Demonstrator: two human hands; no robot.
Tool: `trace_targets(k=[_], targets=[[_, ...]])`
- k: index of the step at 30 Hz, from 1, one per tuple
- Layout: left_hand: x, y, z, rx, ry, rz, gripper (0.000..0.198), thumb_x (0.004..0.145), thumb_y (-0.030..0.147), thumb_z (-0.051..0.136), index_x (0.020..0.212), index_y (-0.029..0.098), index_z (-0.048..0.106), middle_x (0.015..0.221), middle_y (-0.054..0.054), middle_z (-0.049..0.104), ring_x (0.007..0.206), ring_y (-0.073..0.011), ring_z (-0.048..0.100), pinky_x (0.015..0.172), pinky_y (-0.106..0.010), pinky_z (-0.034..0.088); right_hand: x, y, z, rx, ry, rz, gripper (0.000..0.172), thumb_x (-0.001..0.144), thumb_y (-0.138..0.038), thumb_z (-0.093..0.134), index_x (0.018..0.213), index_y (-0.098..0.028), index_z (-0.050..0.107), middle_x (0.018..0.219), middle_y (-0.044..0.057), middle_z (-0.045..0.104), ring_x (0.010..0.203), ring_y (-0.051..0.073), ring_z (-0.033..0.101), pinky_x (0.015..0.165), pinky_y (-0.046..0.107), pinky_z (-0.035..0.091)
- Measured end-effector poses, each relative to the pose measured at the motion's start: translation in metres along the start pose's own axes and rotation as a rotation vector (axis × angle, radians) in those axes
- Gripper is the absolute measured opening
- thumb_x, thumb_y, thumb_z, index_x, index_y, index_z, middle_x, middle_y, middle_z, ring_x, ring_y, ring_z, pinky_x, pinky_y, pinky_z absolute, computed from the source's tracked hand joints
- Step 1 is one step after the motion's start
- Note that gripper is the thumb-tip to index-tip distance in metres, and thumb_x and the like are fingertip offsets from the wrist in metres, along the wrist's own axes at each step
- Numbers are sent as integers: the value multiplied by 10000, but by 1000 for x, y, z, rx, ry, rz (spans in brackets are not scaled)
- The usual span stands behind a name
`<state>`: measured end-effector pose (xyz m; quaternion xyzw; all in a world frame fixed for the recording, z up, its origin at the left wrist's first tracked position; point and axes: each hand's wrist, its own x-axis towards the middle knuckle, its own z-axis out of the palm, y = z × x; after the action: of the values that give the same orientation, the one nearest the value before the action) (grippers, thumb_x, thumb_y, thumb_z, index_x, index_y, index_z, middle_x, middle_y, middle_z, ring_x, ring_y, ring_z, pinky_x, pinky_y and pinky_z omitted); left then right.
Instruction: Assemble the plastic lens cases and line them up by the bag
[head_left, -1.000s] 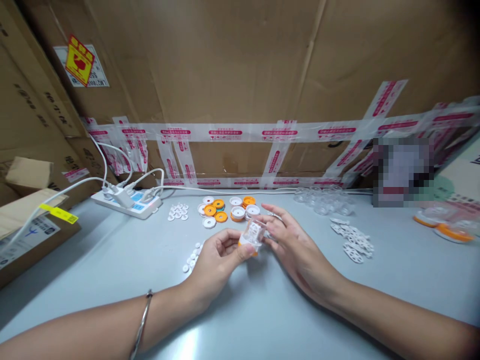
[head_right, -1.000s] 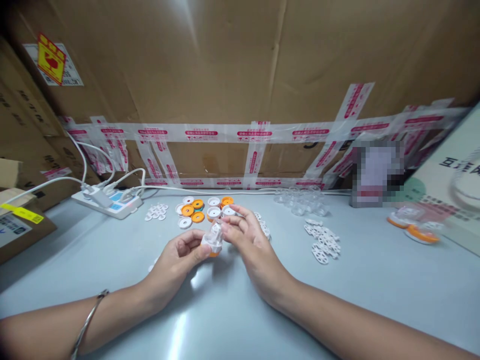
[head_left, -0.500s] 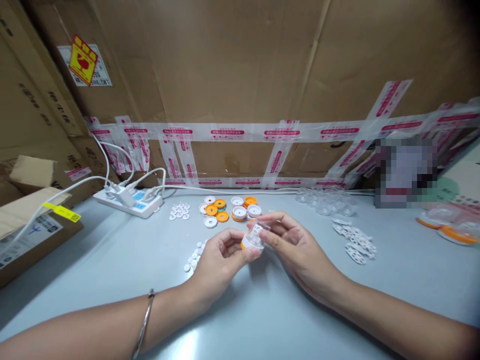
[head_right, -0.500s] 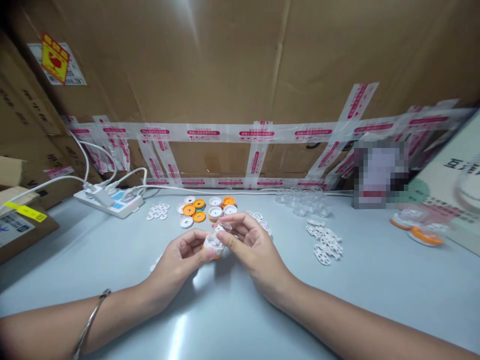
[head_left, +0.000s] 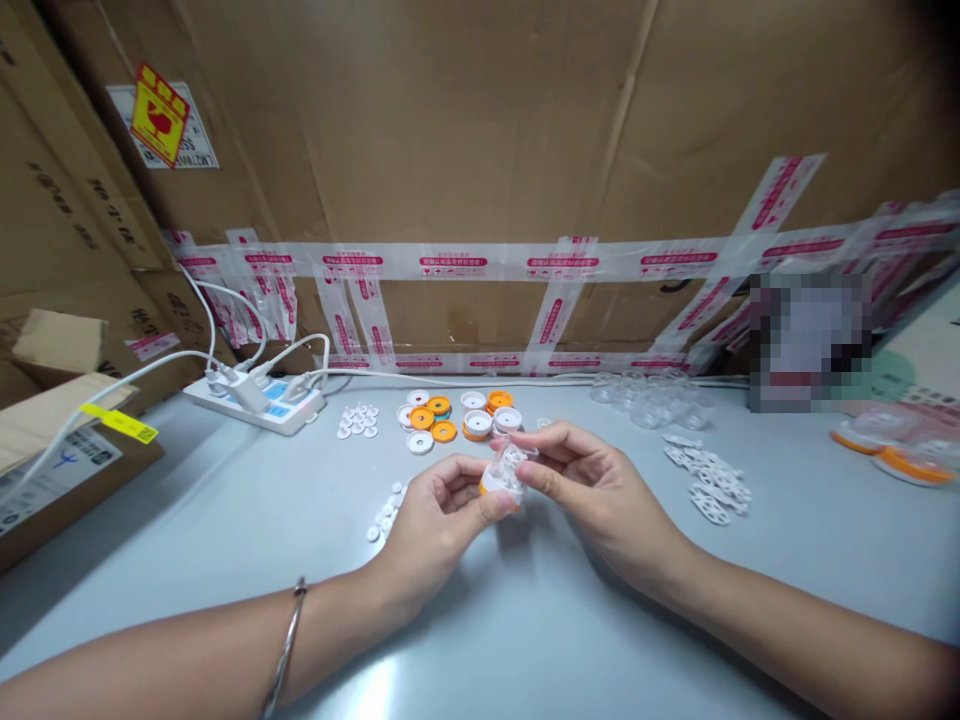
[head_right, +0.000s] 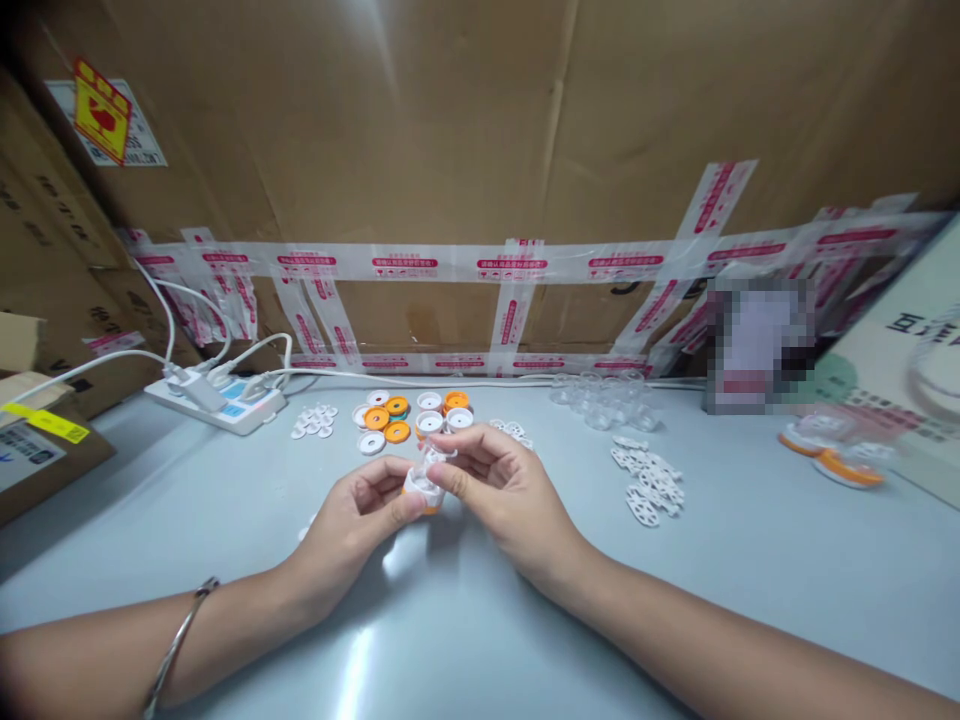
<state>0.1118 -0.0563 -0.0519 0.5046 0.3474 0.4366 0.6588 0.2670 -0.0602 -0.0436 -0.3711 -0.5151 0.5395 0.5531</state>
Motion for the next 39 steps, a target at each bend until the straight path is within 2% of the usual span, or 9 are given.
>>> trace_targets(k=[7, 13, 17, 19, 23, 25, 28, 34, 39], targets=[[0, -1, 1, 16, -13, -21, 332, 610, 345, 780, 802, 126, 621, 750, -2, 646, 717, -104, 596, 707, -215, 466, 1, 2, 0, -68, 78, -40, 249, 563, -311, 803, 686, -220, 607, 754, -31, 613, 734, 135, 565, 692, 270, 448], [-1, -2, -1, -26, -23, -4, 323, 645, 368, 758, 808, 131, 613, 747, -5, 644, 715, -104, 593, 719, -224, 453, 1, 1, -1, 16, -30, 4, 176, 750, -393, 656, 831, -238, 644, 904, 20, 660, 954, 185, 575, 890, 360, 398], [0, -4, -1, 2, -30, 0, 313, 648, 342, 758, 810, 135, 588, 736, 7, 619, 704, -98, 566, 699, -222, 434, 1, 4, 0, 18, 47, -17, 193, 664, -346, 745, 736, -231, 606, 817, -15, 631, 863, 164, 576, 809, 315, 426], [0, -4, -1, 17, -23, 6, 298, 648, 317, 759, 791, 141, 564, 721, 20, 598, 686, -91, 543, 681, -219, 421, 0, 6, 0, 4, 59, -24, 205, 669, -353, 739, 725, -228, 587, 827, -19, 612, 853, 155, 563, 786, 300, 427], [0, -5, 0, 44, 4, 38, 272, 667, 278, 735, 781, 155, 521, 744, 25, 577, 706, -99, 525, 674, -224, 400, -1, 8, 2, 15, 1, 3, 198, 740, -383, 670, 785, -224, 561, 919, 7, 603, 918, 167, 549, 834, 327, 416], [0, -5, 0, 87, 21, 60, 276, 653, 248, 737, 771, 160, 503, 745, 24, 569, 714, -110, 521, 674, -234, 393, -2, 8, 3, -23, 50, -3, 242, 701, -362, 709, 801, -234, 531, 839, -18, 577, 847, 149, 547, 786, 300, 427], [-1, -6, 0, 164, 53, 111, 290, 630, 219, 744, 755, 169, 487, 735, 22, 559, 719, -128, 516, 679, -251, 386, -5, 6, 5, -67, 104, 55, 372, 665, -357, 738, 934, -267, 496, 773, -45, 542, 766, 133, 538, 733, 280, 432], [1, -5, -1, 157, 115, 68, 301, 649, 292, 733, 779, 170, 491, 749, 4, 577, 700, -136, 529, 663, -257, 393, -8, 0, 8, 166, 9, 130, 435, 736, -357, 670, 1108, -293, 454, 1140, 36, 599, 1070, 197, 546, 957, 378, 373], [3, -3, -2, 154, 203, 120, 279, 663, 292, 718, 781, 163, 501, 806, -18, 601, 762, -150, 549, 720, -270, 407, -10, -7, 11, 295, 62, 265, 423, 727, -345, 671, 1101, -216, 519, 986, 62, 695, 1032, 214, 602, 1025, 399, 318]])
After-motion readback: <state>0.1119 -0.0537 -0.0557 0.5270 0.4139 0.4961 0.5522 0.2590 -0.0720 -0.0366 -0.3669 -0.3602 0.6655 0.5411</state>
